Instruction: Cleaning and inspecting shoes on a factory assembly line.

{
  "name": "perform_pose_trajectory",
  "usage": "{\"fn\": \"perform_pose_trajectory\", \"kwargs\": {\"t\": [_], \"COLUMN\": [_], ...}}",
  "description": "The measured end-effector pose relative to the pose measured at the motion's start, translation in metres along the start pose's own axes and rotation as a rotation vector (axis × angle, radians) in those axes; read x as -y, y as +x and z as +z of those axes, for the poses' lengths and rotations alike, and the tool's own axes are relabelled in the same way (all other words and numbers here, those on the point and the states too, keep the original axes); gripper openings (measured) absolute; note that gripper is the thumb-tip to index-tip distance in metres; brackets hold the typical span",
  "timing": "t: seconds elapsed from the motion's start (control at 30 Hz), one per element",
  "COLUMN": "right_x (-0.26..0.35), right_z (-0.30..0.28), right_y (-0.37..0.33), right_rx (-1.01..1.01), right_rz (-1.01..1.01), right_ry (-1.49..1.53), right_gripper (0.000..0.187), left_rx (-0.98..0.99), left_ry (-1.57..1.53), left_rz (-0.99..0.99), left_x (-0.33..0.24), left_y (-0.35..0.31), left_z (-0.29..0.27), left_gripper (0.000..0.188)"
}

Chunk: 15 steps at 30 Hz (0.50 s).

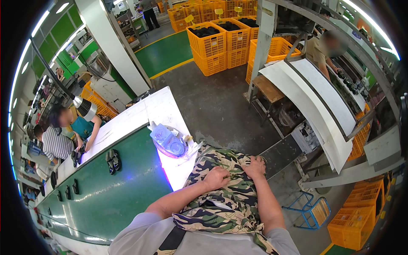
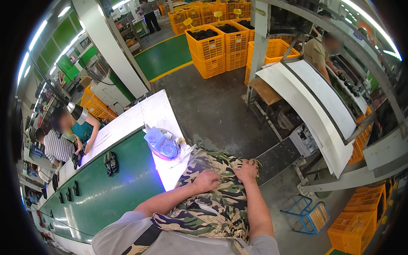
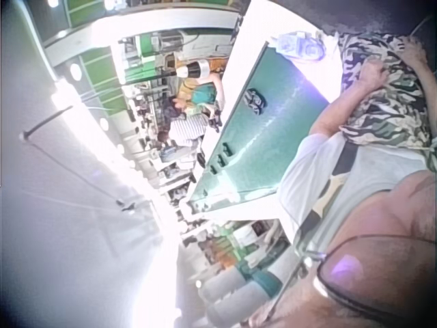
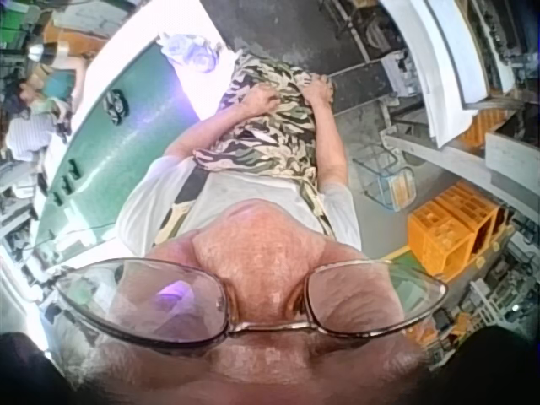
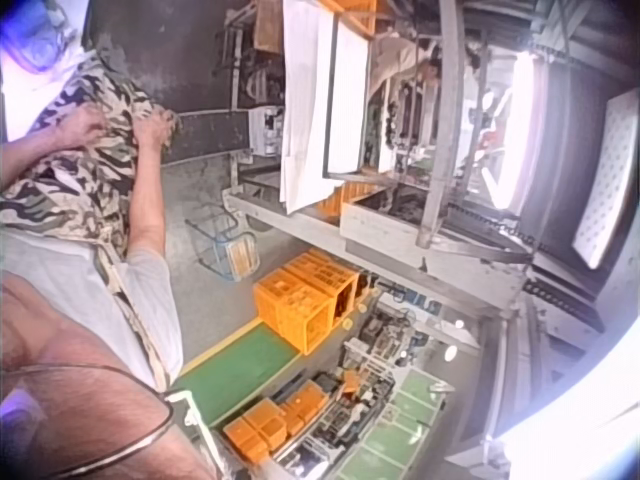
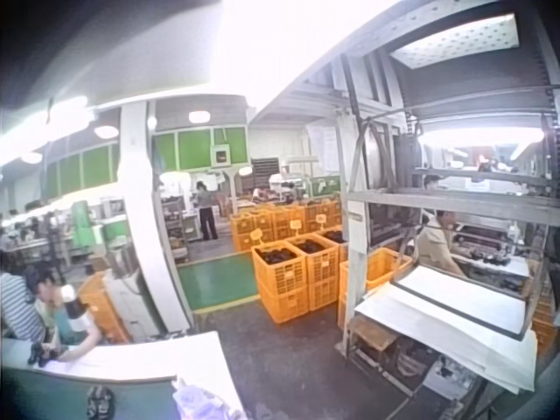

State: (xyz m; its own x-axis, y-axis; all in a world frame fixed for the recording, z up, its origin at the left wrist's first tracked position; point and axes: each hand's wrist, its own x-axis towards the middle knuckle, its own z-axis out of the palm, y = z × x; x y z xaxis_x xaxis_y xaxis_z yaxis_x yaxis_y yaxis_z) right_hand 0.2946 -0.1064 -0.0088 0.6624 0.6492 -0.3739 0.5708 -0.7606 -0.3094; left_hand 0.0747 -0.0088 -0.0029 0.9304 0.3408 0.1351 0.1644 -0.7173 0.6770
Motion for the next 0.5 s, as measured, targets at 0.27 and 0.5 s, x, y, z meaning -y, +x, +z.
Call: {"fn": "perform_pose_trajectory", "kwargs": {"t": [0.27, 0.5], "right_x": [-0.0009, -0.0016], "right_z": [0.0013, 0.0035], "right_y": [0.0019, 0.0024], "right_rx": [0.002, -0.011], "right_rz": [0.002, -0.005], "right_ry": [-0.006, -0.02], "right_gripper": [0.081, 0.079], "left_rx": [0.013, -0.02], "left_ry": [-0.004, -0.031], "left_rz": [-0.013, 0.023], "left_x": [-0.0013, 0.0026], "left_y": [0.0005, -0.0005], "left_z": [-0.0013, 0.0022], "left_gripper": [0.016, 0.015]}}
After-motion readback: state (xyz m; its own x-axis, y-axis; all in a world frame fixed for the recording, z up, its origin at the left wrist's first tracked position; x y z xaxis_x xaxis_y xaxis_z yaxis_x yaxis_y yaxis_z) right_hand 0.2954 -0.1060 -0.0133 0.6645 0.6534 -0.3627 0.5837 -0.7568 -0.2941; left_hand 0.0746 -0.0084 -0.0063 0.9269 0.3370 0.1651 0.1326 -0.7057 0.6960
